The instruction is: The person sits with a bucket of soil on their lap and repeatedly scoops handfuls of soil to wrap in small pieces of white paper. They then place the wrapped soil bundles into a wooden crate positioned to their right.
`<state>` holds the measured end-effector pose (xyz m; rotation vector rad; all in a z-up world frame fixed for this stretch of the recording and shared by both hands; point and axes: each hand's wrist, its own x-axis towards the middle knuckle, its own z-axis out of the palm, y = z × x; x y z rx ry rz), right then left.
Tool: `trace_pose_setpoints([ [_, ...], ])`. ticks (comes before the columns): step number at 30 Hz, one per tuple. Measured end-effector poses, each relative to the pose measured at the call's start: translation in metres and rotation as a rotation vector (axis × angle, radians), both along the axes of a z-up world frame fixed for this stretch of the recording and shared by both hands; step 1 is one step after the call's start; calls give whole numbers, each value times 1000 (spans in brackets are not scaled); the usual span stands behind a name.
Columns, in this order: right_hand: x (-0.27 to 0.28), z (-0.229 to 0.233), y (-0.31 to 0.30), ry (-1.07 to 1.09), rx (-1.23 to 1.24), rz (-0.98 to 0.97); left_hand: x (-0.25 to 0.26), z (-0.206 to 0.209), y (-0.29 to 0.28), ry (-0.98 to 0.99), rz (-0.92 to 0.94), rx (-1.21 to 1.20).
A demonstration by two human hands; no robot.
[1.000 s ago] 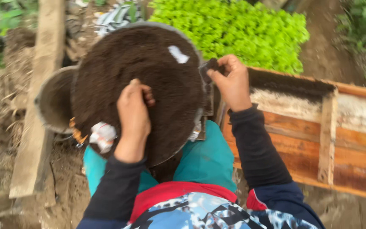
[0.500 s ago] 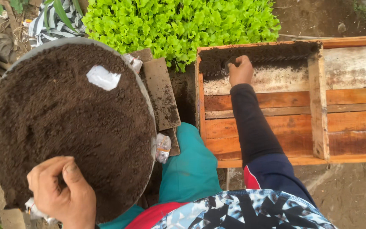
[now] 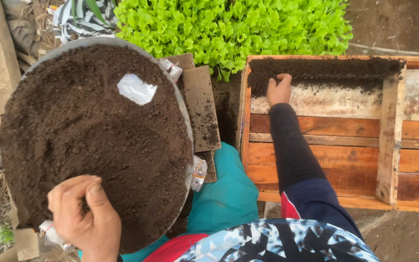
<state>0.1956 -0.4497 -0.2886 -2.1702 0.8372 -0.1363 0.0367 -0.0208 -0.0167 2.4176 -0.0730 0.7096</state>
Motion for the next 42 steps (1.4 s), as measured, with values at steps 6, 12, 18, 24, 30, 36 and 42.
trace_pose_setpoints([
  [6,14,47,17,-124,-184,68,-6,14,8,-22,-27,-88],
  [12,-10,246,193,-339,-49,540,-25,26,16,-25,-10,-196],
  [18,-12,208,288,-379,-618,1082,-46,32,31,-71,-29,-234],
  [24,-23,231,289,-258,-498,784,-51,26,45,-109,-100,-457],
  [30,-79,257,286,-108,864,503,-37,3,36,181,-92,-995],
  [36,-131,272,296,-32,1129,504,-31,-8,27,558,-221,-1367],
  [42,-151,279,315,-94,921,368,-27,-32,18,502,-188,-1353],
])
